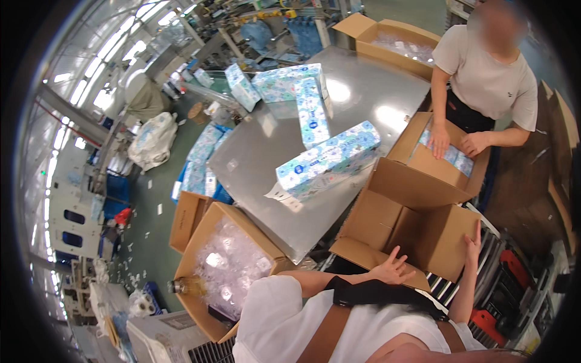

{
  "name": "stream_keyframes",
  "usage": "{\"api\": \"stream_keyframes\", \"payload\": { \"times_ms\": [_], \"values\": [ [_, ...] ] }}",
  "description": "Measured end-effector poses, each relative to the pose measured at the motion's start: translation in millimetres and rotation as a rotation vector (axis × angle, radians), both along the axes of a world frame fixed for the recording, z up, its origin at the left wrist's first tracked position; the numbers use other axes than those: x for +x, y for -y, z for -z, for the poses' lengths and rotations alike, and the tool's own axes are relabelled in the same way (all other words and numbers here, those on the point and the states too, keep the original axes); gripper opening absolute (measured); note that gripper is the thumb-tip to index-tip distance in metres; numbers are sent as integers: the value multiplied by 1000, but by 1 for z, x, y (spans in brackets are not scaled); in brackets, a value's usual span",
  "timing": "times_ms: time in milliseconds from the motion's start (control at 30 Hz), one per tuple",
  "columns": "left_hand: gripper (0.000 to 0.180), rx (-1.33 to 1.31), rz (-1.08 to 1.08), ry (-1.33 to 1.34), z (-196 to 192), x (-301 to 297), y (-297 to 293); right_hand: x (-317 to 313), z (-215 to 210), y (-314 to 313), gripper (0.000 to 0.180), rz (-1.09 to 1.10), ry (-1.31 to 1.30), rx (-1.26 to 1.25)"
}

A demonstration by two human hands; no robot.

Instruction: The person packs multiple packs of tissues from a stainless steel table into cardboard boxes and then places the filled boxes onto a conveyor belt for sealing.

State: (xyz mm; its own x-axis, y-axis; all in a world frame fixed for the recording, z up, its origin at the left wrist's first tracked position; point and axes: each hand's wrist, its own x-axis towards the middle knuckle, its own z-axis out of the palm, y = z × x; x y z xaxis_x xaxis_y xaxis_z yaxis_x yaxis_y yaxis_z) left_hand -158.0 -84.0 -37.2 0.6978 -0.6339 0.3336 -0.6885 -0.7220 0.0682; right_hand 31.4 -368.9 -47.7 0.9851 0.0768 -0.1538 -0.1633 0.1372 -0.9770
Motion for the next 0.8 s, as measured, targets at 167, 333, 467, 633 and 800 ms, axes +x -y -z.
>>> {"api": "stream_keyframes", "payload": {
  "times_ms": [167, 333, 467, 633, 800],
  "values": [
    [46, 97, -37, -159, -20, -5, 3, 12, 18, 13, 74, 12, 5, -44],
    [56, -26, -56, -115, 19, -42, -7, 10, 2, 4, 69, 40, -47, -141],
    [54, -181, 12, -363, -5, -39, -33, -8, -8, -14, 69, -36, 67, -111],
    [41, -513, -596, 59, -123, 93, -165, -4, -25, 1, 71, -20, 241, -799],
    [109, -173, -1529, -252, -110, 201, -323, -7, -146, -200, 73, -173, 903, -1008]
  ]
}}
